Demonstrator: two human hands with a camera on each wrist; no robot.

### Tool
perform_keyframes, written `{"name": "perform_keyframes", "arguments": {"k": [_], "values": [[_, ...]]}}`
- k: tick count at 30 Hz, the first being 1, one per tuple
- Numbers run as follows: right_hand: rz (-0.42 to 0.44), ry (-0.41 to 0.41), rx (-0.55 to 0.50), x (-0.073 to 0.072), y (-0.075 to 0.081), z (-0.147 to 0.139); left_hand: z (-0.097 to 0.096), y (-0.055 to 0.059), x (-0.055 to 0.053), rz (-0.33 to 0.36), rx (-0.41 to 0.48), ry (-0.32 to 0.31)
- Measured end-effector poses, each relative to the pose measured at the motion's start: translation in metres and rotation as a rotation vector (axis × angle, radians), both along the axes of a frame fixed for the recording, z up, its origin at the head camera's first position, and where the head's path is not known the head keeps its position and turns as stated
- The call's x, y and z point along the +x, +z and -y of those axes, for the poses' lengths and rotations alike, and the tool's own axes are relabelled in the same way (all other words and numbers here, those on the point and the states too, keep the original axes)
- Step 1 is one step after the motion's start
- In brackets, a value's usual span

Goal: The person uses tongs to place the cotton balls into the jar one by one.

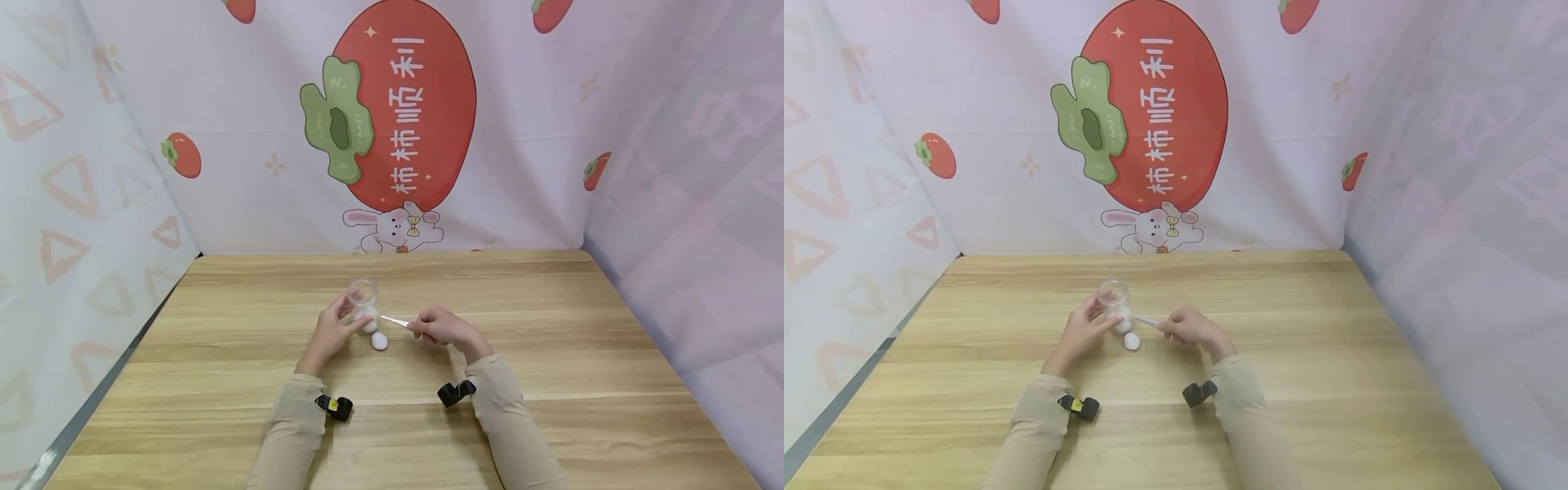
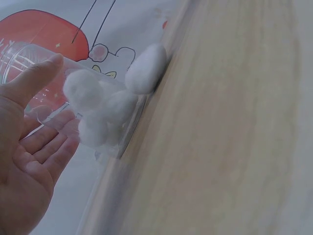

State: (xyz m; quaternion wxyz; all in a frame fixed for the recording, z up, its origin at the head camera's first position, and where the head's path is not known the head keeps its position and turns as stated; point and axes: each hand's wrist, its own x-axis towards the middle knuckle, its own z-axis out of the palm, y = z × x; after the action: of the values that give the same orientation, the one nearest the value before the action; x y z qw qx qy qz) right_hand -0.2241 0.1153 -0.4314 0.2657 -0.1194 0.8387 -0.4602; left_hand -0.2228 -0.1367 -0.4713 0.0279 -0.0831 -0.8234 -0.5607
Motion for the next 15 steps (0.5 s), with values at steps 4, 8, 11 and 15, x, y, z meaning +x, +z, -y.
{"name": "perform_keyframes", "arguments": {"k": [4,8,11,15], "values": [[0.002,-0.006,0.013,0.000,-0.001,0.000,0.000,0.002,-0.001,-0.006,0.000,0.002],[0.004,-0.005,0.033,0.000,-0.002,-0.001,0.000,0.002,-0.001,-0.025,0.006,-0.004],[0.017,0.000,0.051,0.001,-0.004,-0.001,-0.003,0.017,0.008,-0.020,0.005,-0.016],[0.033,0.016,0.063,0.002,-0.007,-0.001,-0.008,0.037,0.021,-0.004,0.001,-0.025]]}}
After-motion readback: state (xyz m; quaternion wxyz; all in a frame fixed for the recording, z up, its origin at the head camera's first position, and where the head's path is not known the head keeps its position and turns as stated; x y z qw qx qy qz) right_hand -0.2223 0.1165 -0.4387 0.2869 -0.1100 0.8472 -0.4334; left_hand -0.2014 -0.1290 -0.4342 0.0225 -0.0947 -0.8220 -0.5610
